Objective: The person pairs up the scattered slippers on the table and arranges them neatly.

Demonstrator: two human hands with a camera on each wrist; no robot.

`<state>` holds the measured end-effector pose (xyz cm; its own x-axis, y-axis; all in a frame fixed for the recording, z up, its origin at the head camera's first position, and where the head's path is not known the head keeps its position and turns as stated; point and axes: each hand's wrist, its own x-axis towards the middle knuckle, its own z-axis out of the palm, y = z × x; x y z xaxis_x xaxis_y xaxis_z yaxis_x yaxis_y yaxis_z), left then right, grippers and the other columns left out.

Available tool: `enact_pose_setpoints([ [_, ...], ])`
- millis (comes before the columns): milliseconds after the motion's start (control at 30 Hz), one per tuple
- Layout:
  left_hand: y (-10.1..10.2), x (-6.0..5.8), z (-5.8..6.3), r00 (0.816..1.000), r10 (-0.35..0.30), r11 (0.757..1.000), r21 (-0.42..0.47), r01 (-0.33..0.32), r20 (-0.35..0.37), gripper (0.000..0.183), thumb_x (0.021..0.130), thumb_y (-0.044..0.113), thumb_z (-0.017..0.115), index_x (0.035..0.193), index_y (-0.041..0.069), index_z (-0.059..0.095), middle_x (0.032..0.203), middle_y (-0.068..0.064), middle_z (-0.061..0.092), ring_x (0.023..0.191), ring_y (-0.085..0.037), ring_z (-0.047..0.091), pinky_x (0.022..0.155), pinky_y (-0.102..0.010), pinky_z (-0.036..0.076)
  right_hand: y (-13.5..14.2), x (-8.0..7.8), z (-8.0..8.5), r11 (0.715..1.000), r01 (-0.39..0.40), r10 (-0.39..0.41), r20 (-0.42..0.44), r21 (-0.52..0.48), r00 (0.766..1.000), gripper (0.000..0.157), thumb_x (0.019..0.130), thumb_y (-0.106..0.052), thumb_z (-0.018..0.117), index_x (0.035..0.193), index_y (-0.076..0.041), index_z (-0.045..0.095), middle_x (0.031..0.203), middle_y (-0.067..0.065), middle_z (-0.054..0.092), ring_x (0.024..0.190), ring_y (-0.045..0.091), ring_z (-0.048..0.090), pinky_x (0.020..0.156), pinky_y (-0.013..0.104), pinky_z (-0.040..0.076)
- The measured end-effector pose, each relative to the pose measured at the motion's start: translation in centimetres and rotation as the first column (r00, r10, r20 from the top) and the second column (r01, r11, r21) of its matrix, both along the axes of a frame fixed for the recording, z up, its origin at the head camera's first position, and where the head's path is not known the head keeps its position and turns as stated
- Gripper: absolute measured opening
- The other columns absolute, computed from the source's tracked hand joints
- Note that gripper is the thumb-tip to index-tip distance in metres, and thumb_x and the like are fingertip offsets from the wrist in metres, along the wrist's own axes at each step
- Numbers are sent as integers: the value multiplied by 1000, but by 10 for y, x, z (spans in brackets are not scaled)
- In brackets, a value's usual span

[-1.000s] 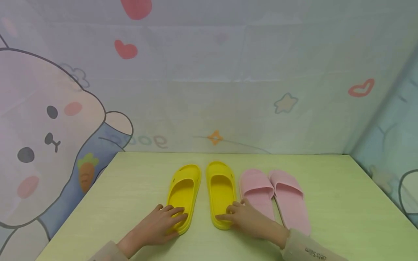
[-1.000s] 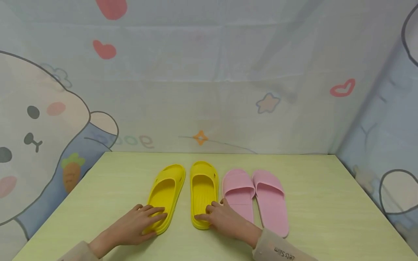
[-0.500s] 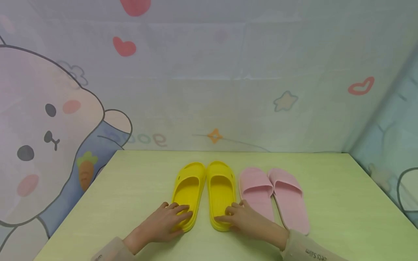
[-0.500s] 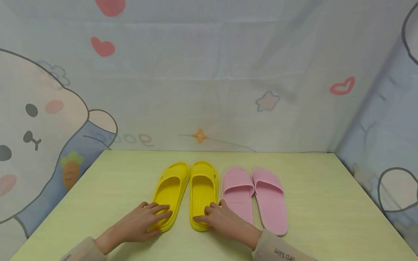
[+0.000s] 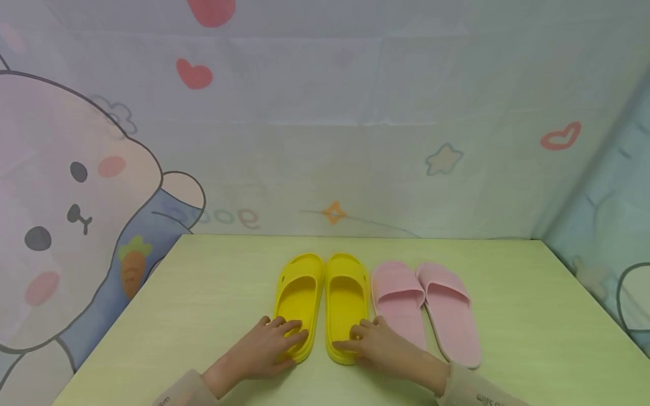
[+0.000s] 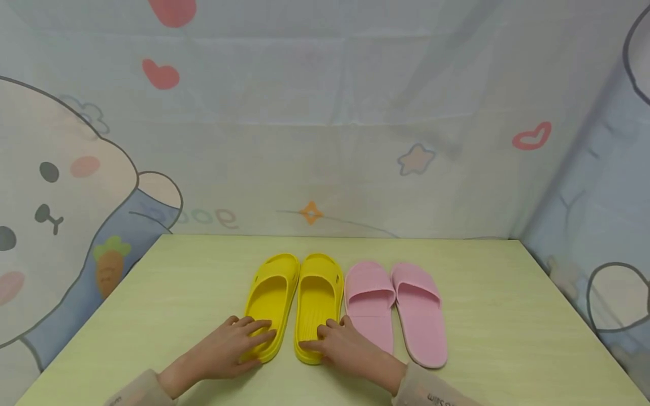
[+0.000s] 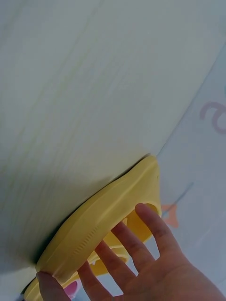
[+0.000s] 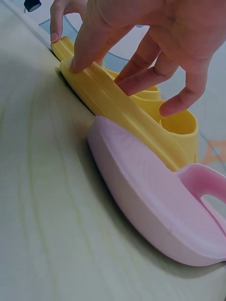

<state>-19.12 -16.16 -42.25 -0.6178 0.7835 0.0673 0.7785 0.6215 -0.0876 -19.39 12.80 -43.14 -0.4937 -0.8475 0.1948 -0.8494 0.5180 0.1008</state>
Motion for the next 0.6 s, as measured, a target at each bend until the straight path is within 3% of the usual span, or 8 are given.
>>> enact_pose_setpoints([
  [200,4,4,-1,999,-16,1000,1,16,-33,43,92,31,74,130,16,64,128,-11,67,101,-30,64,79,-50,54,2,2,-1,1000,-2,2,-6,-7,1000,42,87,-18,79,126,-34,72,96,-5,65,81,9,52,68,19,26],
  [600,6,10,0,1000,1,1000,-18,-2,-15,42,92,30,73,130,16,63,128,-9,67,100,-28,64,79,-47,53,8,3,-3,999,-27,26,-25,-23,999,42,85,-21,81,124,-37,73,98,-6,64,85,8,54,69,21,26],
])
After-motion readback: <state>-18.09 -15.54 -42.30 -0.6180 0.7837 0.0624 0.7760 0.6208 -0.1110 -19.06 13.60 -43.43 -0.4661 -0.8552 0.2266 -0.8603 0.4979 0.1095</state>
